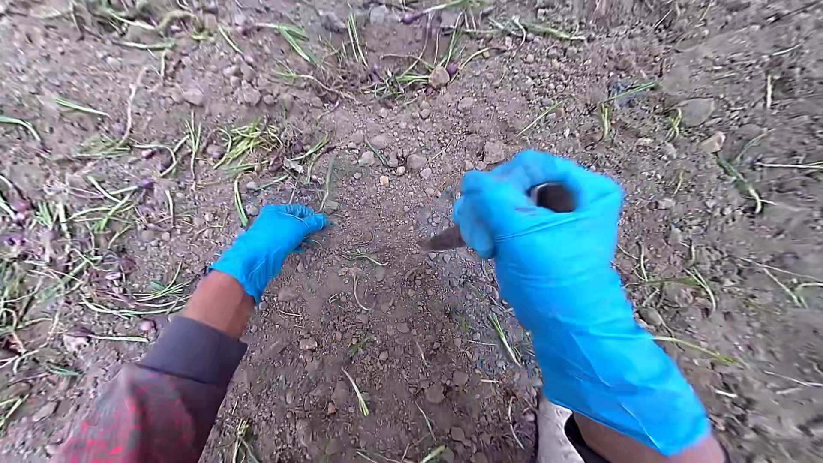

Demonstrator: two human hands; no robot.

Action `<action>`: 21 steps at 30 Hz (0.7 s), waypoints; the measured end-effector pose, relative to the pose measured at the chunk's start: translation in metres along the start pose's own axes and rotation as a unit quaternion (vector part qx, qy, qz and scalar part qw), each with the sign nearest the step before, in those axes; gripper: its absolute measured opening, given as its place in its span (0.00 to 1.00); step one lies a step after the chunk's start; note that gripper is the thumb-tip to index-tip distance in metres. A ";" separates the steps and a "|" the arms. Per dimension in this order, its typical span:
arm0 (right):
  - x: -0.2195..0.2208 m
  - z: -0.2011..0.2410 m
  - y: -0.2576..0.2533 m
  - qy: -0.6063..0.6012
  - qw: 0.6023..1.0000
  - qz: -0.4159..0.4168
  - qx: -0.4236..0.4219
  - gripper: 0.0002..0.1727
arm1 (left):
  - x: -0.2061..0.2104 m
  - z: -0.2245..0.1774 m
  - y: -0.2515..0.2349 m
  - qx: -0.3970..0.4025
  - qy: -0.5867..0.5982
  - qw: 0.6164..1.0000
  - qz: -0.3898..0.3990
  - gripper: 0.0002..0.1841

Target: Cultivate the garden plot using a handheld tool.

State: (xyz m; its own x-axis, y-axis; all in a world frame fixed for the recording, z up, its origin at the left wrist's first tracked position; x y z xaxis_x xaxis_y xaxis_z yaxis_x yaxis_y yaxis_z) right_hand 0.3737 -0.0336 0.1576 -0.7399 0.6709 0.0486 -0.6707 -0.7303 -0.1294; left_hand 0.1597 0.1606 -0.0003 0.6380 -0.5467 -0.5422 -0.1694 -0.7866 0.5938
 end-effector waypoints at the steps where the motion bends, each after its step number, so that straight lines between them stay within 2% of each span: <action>1: 0.002 0.015 -0.001 -0.027 0.999 -0.012 -0.025 0.17 | 0.005 0.000 0.020 0.005 0.065 0.998 0.008 0.10; 2: 0.005 0.019 -0.003 -0.051 0.997 -0.025 -0.053 0.17 | 0.013 -0.004 0.036 0.020 0.110 0.994 0.009 0.08; 4: 0.017 -0.012 -0.014 -0.047 0.993 -0.040 -0.101 0.16 | 0.031 -0.013 0.041 0.053 0.213 0.976 0.013 0.05; 7: 0.032 -0.082 -0.022 0.005 0.999 -0.046 -0.020 0.15 | 0.058 -0.024 0.051 0.072 0.320 0.944 0.047 0.06; 8: 0.032 -0.080 -0.025 0.007 0.999 -0.045 -0.002 0.16 | 0.064 -0.029 0.052 0.074 0.339 0.937 0.050 0.08; 10: 0.028 -0.039 -0.023 -0.008 0.999 -0.034 -0.004 0.15 | 0.073 -0.030 0.050 0.094 0.339 0.935 0.049 0.10; 12: 0.020 0.004 -0.014 -0.037 0.999 -0.018 -0.023 0.15 | 0.080 -0.026 0.045 0.121 0.322 0.938 0.039 0.10; 13: 0.019 0.007 -0.014 -0.054 0.997 -0.027 -0.040 0.16 | 0.084 -0.025 0.043 0.135 0.308 0.941 0.030 0.10; 15: 0.023 -0.033 -0.021 -0.064 0.994 -0.051 -0.072 0.16 | 0.090 -0.027 0.039 0.141 0.276 0.951 0.009 0.08; 17: 0.031 -0.101 -0.020 -0.022 0.998 -0.049 -0.035 0.14 | 0.094 -0.031 0.036 0.151 0.217 0.964 -0.021 0.07; 18: 0.034 -0.119 -0.020 0.002 0.999 -0.051 -0.005 0.14 | 0.096 -0.034 0.033 0.170 0.172 0.969 -0.042 0.07; 19: 0.034 -0.121 -0.022 0.016 0.998 -0.055 0.015 0.14 | 0.099 -0.037 0.028 0.196 0.107 0.973 -0.066 0.06; 21: 0.024 -0.088 -0.020 0.018 0.998 -0.050 0.023 0.13 | 0.110 -0.046 0.028 0.247 -0.051 0.963 -0.100 0.07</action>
State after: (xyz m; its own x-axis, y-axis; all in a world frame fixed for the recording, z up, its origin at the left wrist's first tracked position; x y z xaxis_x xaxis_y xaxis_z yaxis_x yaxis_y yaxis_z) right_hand 0.3739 0.0081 0.0742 -0.6678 0.7440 0.0227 -0.7429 -0.6644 -0.0810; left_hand 0.2596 0.0915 -0.0164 0.6222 -0.3760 -0.6866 -0.4035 -0.9057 0.1303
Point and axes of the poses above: each hand's wrist, its own y-axis away from the middle knuckle, its own x-axis out of the palm, z = x × y, the point moved 5 cm from there along -y, towards the middle knuckle, and after that the axes turned 7 degrees about -z, right-handed, at the moved point
